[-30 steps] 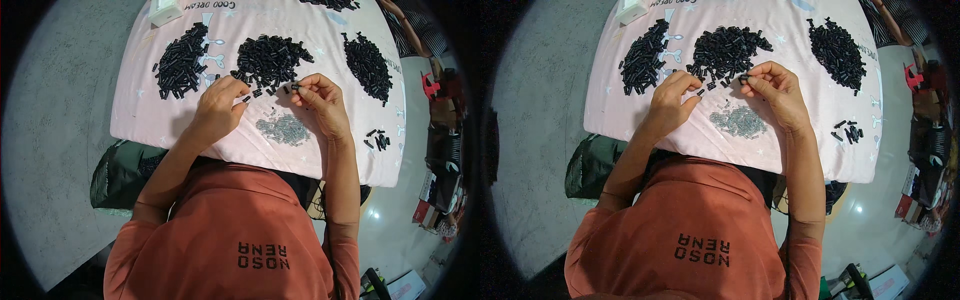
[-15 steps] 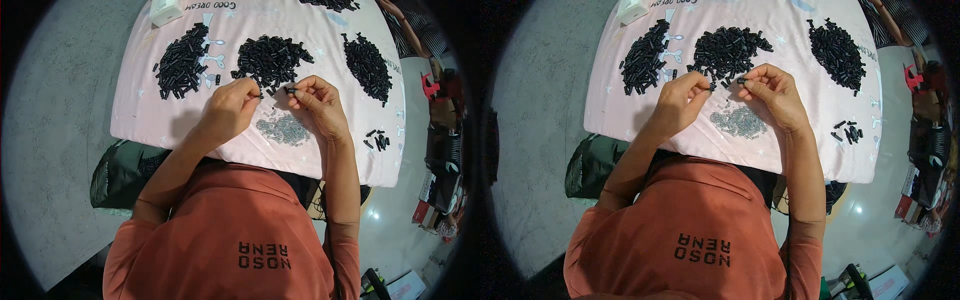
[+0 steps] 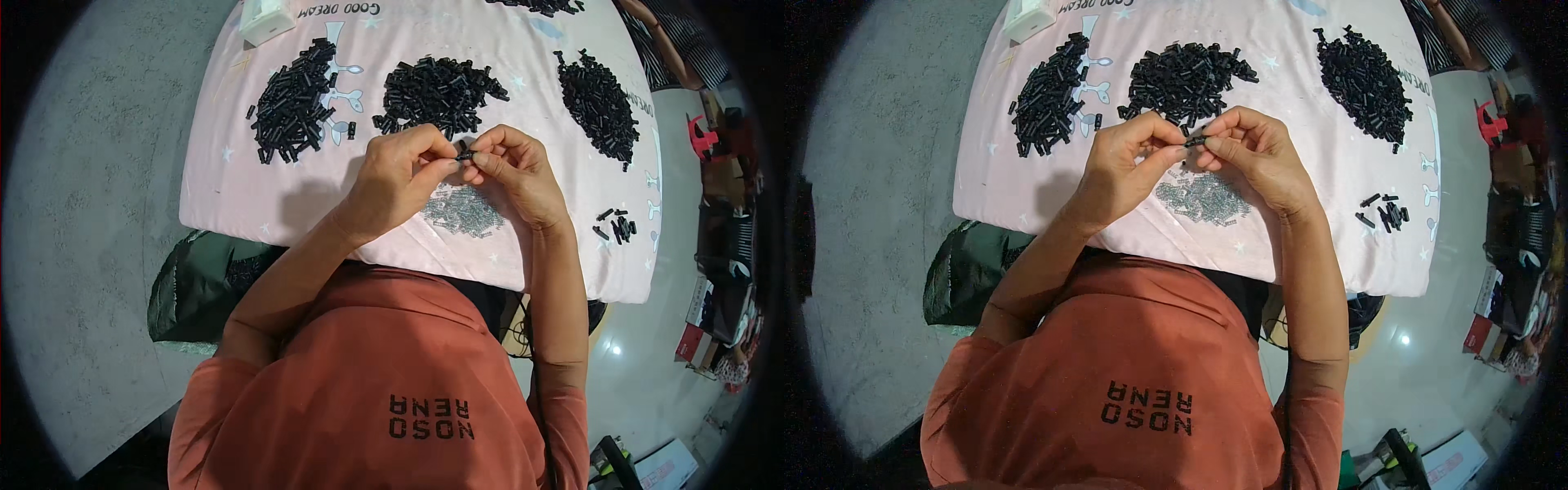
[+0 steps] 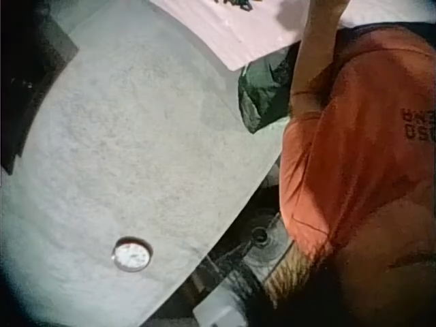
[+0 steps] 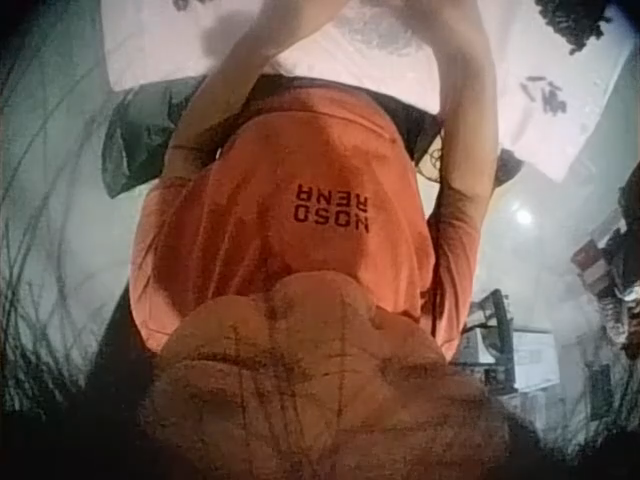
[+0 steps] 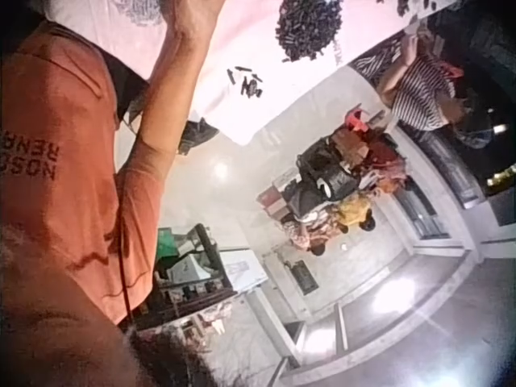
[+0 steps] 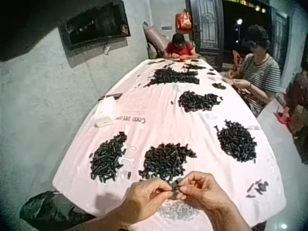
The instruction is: Assembling small black plastic components by inserting metal pins into them.
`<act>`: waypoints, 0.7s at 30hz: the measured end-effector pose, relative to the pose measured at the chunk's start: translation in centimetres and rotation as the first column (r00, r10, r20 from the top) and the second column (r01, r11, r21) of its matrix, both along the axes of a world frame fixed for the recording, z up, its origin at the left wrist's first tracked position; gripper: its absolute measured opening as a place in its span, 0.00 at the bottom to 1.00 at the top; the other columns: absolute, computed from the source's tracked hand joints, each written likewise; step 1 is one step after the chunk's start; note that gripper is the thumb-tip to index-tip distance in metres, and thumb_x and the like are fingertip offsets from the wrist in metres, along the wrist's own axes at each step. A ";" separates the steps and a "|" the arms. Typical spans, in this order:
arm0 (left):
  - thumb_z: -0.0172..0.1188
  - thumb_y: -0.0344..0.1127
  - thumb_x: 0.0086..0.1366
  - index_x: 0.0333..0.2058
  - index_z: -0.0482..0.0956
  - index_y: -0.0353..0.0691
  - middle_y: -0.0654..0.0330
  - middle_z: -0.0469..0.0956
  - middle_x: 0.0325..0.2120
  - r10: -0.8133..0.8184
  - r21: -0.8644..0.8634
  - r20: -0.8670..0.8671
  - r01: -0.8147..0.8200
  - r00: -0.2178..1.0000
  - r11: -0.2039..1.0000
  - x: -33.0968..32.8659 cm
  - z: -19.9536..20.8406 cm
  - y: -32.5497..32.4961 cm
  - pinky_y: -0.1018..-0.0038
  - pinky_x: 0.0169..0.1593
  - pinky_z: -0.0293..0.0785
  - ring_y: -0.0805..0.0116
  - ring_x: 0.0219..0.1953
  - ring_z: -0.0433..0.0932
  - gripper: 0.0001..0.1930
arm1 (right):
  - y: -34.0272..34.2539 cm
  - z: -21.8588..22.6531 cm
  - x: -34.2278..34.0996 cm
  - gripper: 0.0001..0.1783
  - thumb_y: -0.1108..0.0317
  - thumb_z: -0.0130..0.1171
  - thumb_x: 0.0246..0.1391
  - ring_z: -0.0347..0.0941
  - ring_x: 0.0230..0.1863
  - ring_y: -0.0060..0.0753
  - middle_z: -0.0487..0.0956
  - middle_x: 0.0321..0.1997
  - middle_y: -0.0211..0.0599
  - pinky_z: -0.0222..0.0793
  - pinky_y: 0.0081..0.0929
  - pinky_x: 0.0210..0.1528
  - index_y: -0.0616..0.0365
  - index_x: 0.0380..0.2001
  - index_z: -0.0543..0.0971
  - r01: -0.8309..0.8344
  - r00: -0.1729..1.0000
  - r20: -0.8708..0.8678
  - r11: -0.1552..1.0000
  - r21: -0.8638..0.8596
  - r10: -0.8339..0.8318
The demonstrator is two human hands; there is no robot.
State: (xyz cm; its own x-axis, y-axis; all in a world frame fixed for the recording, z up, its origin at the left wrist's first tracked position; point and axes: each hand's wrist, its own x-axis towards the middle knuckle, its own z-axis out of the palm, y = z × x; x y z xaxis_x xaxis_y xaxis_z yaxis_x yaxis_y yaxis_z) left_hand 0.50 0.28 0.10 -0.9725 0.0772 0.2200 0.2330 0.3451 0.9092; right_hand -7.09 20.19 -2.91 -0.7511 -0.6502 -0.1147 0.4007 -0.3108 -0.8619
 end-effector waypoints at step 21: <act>0.58 0.22 0.67 0.39 0.77 0.30 0.58 0.80 0.33 -0.129 0.493 0.259 -0.016 0.957 0.870 0.1 -1.6 -0.1 0.78 0.43 0.79 0.75 0.36 0.79 0.03 | -0.2 -0.3 -0.1 0.01 0.78 0.60 0.60 0.80 0.33 0.23 0.83 0.31 0.38 0.78 0.19 0.38 0.64 0.36 0.79 -0.033 0.997 -0.069 0.999 0.028 0.035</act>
State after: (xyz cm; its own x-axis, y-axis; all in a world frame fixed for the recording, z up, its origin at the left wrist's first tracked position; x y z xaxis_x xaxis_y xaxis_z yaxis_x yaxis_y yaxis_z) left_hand 0.56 0.17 -1.51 -0.9956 0.0884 -0.0312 -0.0454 -0.1624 0.9857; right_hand -7.16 20.03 -3.19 -0.7356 -0.6727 -0.0805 0.3492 -0.2747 -0.8959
